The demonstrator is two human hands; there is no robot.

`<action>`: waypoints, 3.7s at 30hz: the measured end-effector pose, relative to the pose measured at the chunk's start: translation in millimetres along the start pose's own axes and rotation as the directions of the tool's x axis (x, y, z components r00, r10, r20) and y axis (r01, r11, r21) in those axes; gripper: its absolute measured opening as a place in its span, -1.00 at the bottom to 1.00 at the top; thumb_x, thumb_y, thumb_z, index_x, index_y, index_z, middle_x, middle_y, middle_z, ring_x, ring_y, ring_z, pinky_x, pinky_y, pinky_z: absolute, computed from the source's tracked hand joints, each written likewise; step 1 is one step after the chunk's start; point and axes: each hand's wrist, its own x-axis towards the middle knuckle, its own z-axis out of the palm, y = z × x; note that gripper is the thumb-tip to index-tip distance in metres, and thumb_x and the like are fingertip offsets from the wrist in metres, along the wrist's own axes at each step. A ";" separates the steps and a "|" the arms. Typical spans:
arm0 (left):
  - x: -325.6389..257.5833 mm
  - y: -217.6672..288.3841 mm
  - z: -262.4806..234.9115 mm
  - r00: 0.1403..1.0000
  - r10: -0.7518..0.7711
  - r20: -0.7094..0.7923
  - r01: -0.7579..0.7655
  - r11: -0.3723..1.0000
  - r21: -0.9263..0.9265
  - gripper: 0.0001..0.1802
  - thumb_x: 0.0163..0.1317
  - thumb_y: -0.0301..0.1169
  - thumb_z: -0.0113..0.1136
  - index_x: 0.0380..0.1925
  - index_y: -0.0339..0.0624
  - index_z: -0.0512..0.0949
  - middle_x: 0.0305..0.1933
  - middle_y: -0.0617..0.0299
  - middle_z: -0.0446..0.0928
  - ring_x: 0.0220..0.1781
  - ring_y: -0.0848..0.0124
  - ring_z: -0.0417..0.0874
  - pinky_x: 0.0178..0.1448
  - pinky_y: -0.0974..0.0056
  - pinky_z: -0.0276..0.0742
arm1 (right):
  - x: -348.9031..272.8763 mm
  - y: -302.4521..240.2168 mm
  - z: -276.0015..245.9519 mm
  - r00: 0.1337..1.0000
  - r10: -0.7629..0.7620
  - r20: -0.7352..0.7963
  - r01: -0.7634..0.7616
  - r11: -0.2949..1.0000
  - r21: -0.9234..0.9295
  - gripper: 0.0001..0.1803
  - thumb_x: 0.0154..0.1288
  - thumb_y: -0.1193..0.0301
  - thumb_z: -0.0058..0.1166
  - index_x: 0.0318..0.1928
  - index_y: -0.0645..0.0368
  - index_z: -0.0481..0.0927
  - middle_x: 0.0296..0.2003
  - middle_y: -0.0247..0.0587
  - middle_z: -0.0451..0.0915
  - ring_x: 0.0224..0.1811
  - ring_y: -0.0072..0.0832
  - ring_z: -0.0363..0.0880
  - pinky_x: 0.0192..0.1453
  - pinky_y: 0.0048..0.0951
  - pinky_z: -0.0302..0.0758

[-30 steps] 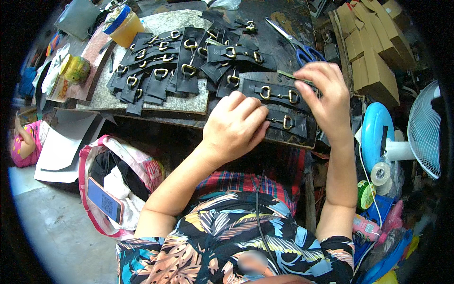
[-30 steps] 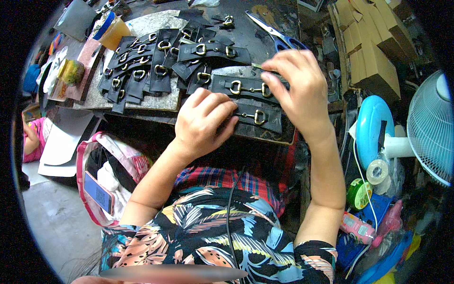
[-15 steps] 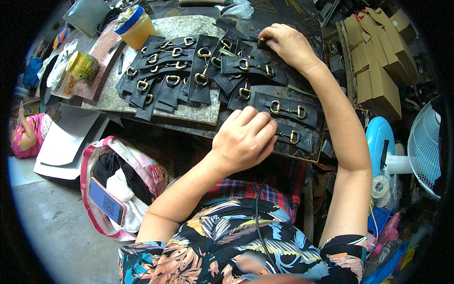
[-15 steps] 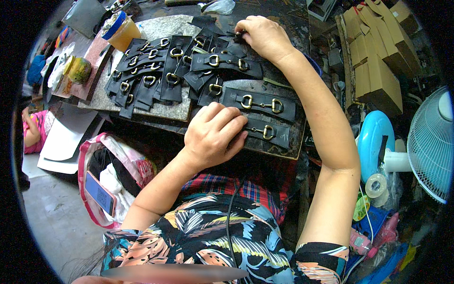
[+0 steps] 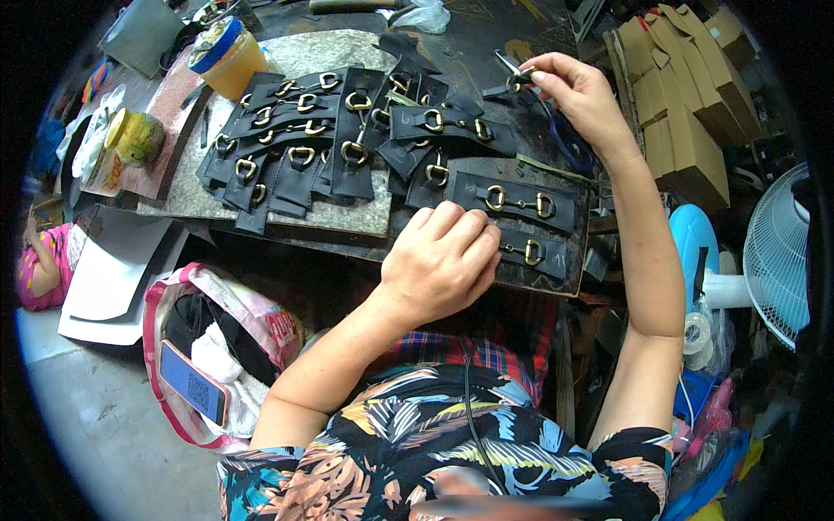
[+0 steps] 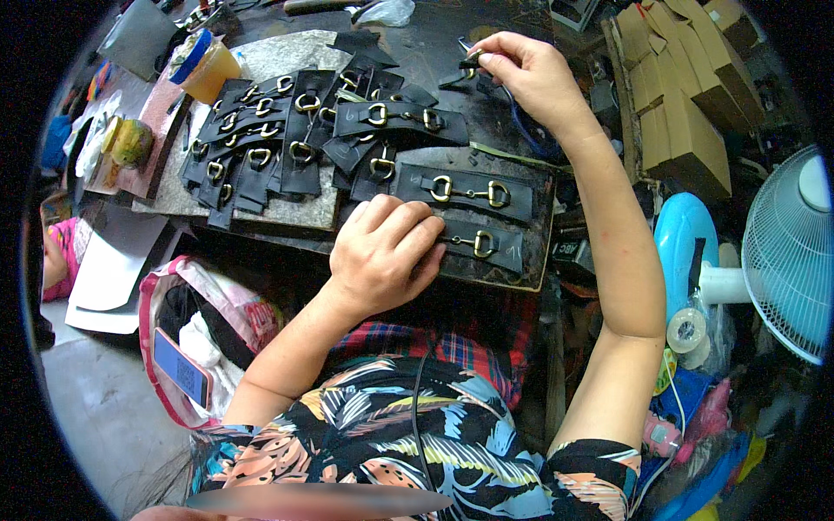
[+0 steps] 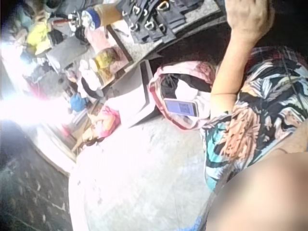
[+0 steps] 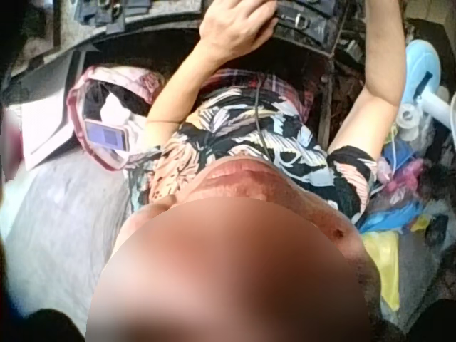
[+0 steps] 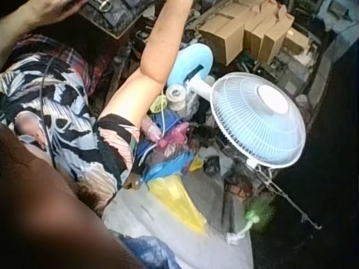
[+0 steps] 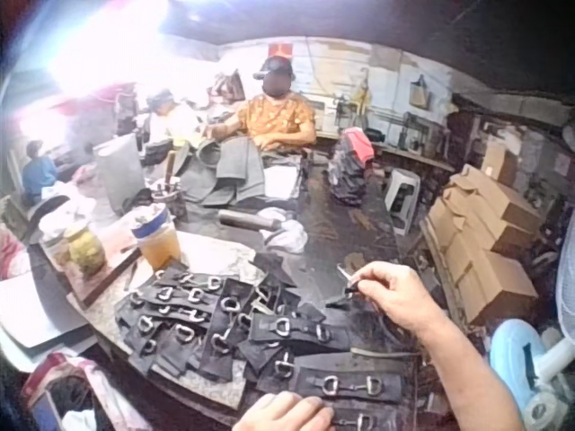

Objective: The person cuts short black leather straps with scissors, then attaches brass D-rings to each strap by hand. They repeatedly pick up a strap, thread a D-ring through a pre-punched hole, and place the finished strap on the workbench.

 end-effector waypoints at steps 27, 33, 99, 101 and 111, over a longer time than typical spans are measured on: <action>-3.8 -2.7 5.0 0.977 0.030 -0.209 -0.028 1.000 0.012 -0.69 0.01 -0.52 0.42 -0.18 -0.22 0.66 -0.19 0.13 0.59 -0.27 0.21 0.60 -0.18 0.22 0.58 | -75.1 -16.7 -11.4 0.954 -0.287 0.091 0.297 0.849 -0.437 -0.77 0.33 0.54 0.22 -0.01 0.14 0.75 -0.11 -0.24 0.69 0.03 -0.35 0.66 0.16 -0.37 0.55; -5.0 -0.7 5.3 0.986 0.018 -0.166 -0.018 1.000 -0.003 -0.73 0.01 -0.54 0.45 -0.23 -0.20 0.66 -0.21 0.14 0.63 -0.27 0.18 0.61 -0.17 0.18 0.57 | -105.8 -49.8 2.1 0.951 -0.240 0.197 0.309 0.790 -0.530 -0.67 0.13 0.35 0.41 -0.08 0.16 0.72 -0.13 -0.17 0.64 -0.03 -0.18 0.61 0.09 -0.20 0.56; -6.2 -3.4 1.8 0.978 -0.046 -0.201 0.021 0.992 -0.123 -0.63 -0.15 -0.65 0.34 -0.23 -0.23 0.64 -0.19 0.09 0.62 -0.26 0.13 0.62 -0.18 0.16 0.59 | -60.9 -5.6 -0.5 0.964 -0.246 -0.104 0.099 0.691 -0.716 -0.84 0.32 0.33 0.31 -0.12 -0.01 0.78 -0.15 -0.36 0.71 -0.01 -0.30 0.66 0.06 -0.25 0.63; -6.5 -2.8 1.5 0.979 -0.057 -0.194 0.030 0.990 -0.139 -0.63 -0.14 -0.65 0.32 -0.22 -0.23 0.65 -0.19 0.09 0.63 -0.25 0.12 0.62 -0.18 0.15 0.58 | -63.1 -7.6 -1.1 0.949 -0.295 -0.113 0.135 0.701 -0.700 -0.84 0.32 0.33 0.31 -0.12 0.00 0.78 -0.15 -0.36 0.71 -0.01 -0.30 0.66 0.06 -0.25 0.62; -5.2 -2.5 1.7 0.984 -0.042 -0.175 0.029 0.997 -0.075 -0.64 -0.12 -0.57 0.39 -0.22 -0.21 0.62 -0.16 0.13 0.58 -0.21 0.18 0.62 -0.14 0.21 0.61 | -49.0 -36.2 28.4 0.931 -0.364 0.039 0.305 0.712 -0.633 -0.68 0.16 0.22 0.43 -0.07 -0.01 0.76 -0.10 -0.33 0.72 0.11 -0.28 0.61 0.20 -0.24 0.60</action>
